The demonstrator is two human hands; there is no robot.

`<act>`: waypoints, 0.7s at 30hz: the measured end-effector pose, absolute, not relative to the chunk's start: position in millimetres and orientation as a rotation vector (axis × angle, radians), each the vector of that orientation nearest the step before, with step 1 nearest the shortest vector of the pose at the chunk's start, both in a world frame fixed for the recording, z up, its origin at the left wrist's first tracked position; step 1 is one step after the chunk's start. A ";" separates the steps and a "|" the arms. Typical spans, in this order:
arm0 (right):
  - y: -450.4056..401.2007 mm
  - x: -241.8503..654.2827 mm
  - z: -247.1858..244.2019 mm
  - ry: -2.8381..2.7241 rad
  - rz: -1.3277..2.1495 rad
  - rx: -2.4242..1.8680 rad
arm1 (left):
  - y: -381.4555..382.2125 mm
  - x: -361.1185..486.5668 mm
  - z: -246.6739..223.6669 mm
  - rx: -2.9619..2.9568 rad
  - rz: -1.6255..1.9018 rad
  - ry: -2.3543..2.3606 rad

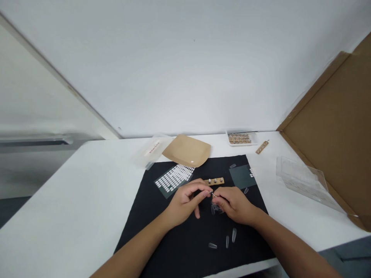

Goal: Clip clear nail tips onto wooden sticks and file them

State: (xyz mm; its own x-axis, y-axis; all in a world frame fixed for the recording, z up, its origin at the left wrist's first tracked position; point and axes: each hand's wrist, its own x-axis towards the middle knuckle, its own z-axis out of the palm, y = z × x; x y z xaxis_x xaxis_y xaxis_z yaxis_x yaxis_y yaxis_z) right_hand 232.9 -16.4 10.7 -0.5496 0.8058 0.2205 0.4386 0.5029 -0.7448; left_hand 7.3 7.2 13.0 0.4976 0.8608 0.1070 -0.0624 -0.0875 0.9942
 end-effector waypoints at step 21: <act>-16.5 235.3 -0.6 -2.458 0.388 -1.053 | 7.3 0.1 13.7 1.617 0.819 0.731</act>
